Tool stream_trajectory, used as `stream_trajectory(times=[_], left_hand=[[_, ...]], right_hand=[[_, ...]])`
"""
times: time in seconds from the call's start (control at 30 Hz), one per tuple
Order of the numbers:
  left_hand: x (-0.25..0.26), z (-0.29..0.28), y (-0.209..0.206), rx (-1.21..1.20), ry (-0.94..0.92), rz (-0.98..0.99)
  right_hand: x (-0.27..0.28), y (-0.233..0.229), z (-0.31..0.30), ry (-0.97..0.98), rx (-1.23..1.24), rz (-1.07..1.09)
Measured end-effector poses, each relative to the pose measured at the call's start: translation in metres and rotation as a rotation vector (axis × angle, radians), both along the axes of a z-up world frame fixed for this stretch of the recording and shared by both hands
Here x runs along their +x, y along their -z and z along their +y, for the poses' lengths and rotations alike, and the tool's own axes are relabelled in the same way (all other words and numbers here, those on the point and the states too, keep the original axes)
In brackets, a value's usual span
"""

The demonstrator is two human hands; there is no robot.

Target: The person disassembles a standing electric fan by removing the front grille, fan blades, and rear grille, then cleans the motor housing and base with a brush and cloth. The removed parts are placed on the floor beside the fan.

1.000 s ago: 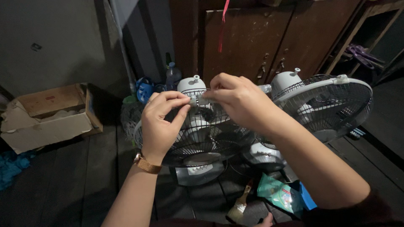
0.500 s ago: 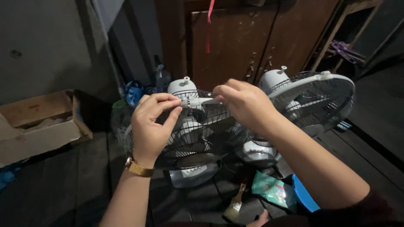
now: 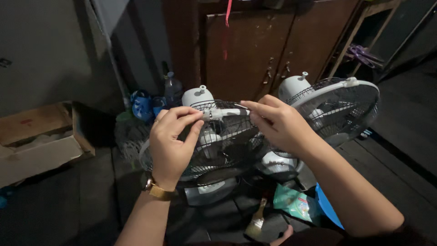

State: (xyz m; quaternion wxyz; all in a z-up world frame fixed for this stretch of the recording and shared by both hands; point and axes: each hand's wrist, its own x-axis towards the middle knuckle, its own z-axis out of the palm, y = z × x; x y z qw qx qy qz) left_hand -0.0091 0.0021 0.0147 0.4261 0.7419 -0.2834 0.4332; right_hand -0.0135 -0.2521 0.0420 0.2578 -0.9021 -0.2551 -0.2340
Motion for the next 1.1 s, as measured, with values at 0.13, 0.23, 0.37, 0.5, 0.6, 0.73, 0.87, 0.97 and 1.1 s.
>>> stream_trajectory(times=[0.13,0.23,0.37,0.5,0.6,0.73,0.87,0.97,1.1], left_hand=[[-0.003,0.016,0.013,0.099,-0.066,-0.002],[-0.022,0.058,0.053,0.166,-0.203,0.068],[-0.077,0.125,0.138,0.18,-0.416,0.385],[-0.087,0.14,0.212,0.094,-0.468,0.88],[-0.079,0.133,0.247,0.012,-0.431,1.04],[-0.091,0.137,0.282,-0.066,-0.396,1.121],[-0.085,0.145,0.315,-0.074,-0.366,1.146],[-0.058,0.15,0.331,-0.059,-0.336,1.152],[-0.03,0.168,0.327,-0.044,-0.313,1.158]], right_hand=[[-0.003,-0.004,0.011,-0.053,0.023,-0.042],[-0.003,-0.003,0.014,-0.07,0.036,-0.027],[-0.002,-0.003,0.009,-0.034,0.078,0.044],[-0.001,-0.001,0.005,-0.052,0.108,0.072],[0.002,0.002,0.005,-0.059,0.116,0.082],[0.01,0.005,0.01,-0.052,0.141,0.015],[0.021,0.009,0.01,-0.052,0.172,-0.02],[0.031,0.009,0.011,-0.027,0.202,0.027],[0.04,-0.003,0.011,0.03,0.099,0.039]])
